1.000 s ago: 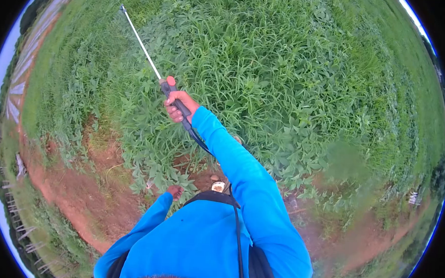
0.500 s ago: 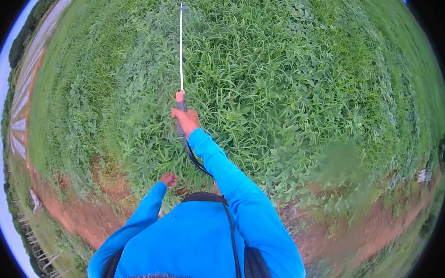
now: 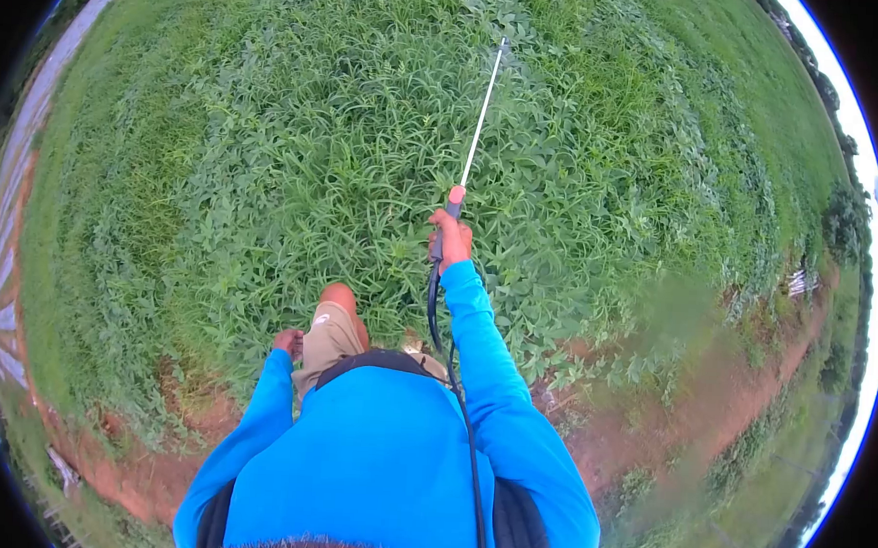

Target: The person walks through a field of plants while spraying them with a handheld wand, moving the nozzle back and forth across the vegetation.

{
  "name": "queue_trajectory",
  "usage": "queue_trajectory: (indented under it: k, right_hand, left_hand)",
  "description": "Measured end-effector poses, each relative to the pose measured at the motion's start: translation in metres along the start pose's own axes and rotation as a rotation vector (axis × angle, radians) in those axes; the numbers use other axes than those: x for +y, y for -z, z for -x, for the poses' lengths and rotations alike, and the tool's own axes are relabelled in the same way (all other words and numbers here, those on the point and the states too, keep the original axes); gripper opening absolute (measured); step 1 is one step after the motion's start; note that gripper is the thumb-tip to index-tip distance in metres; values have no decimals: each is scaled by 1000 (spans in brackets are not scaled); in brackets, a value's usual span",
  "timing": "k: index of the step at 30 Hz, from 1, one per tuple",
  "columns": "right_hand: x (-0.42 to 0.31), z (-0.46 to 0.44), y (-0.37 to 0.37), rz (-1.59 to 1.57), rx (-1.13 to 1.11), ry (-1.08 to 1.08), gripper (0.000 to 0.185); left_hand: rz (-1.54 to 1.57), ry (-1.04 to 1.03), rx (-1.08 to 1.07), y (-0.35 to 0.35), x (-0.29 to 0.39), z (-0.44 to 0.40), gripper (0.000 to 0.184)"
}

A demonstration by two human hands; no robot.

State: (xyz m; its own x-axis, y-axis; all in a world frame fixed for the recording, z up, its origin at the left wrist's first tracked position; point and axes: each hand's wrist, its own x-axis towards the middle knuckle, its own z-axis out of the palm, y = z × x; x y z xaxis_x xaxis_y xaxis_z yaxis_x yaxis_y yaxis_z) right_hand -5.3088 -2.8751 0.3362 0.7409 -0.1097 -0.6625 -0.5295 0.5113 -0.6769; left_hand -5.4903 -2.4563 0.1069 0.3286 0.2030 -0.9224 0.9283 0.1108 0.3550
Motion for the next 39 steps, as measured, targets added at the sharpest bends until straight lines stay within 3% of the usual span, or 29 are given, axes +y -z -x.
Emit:
queue_trajectory:
  k: [2, 5, 7, 9, 11, 13, 14, 15, 17, 21, 25, 29, 33, 39]
  right_hand:
    - [-9, -9, 19, -13, 76, 41, 23]
    - [-15, -30, 48, 46, 270, 158, 24]
    - [-17, -56, 63, 133, 437, 247, 25]
    - [-26, -80, 67, 174, 487, 254, 24]
    - [-43, -85, 52, 61, 317, 215, 24]
    - [-55, -109, 33, 66, 268, 189, 21]
    - [-60, -121, 23, 0, 145, 128, 22]
    - [-61, -133, 8, -62, 17, 57, 22]
    - [-66, -162, -28, -37, -112, 5, 17]
    - [-62, -218, -103, -202, -593, -297, 13]
    - [-55, -238, -200, -170, -851, -554, 12]
    - [-38, -254, -279, -127, -997, -725, 12]
    - [-23, -267, -342, -107, -1110, -902, 13]
    - [-4, -292, -406, -38, -1177, -953, 12]
  left_hand:
    - [-6, 54, 32, 16, -19, -20, 18]
    - [18, -139, -59, 27, -43, -63, 20]
    - [-478, -292, 192, 12, -28, -36, 20]
    - [-549, -296, 135, 0, -5, -36, 20]
    - [-609, -292, 79, -14, 16, -38, 21]
    - [-297, -143, 43, -36, 60, -31, 20]
    - [-490, -171, -53, -27, 64, -81, 17]
    - [-472, -169, -46, -30, 78, -89, 17]
    - [-104, 80, -109, -41, 131, -107, 15]
    - [-66, -73, -80, -41, 205, -148, 19]
    - [39, -171, -135, -35, 269, -154, 21]
    - [149, -264, -180, -26, 285, -149, 18]
    - [16, -183, -109, -14, 264, -160, 19]
    - [-19, -97, -156, 8, 226, -152, 18]
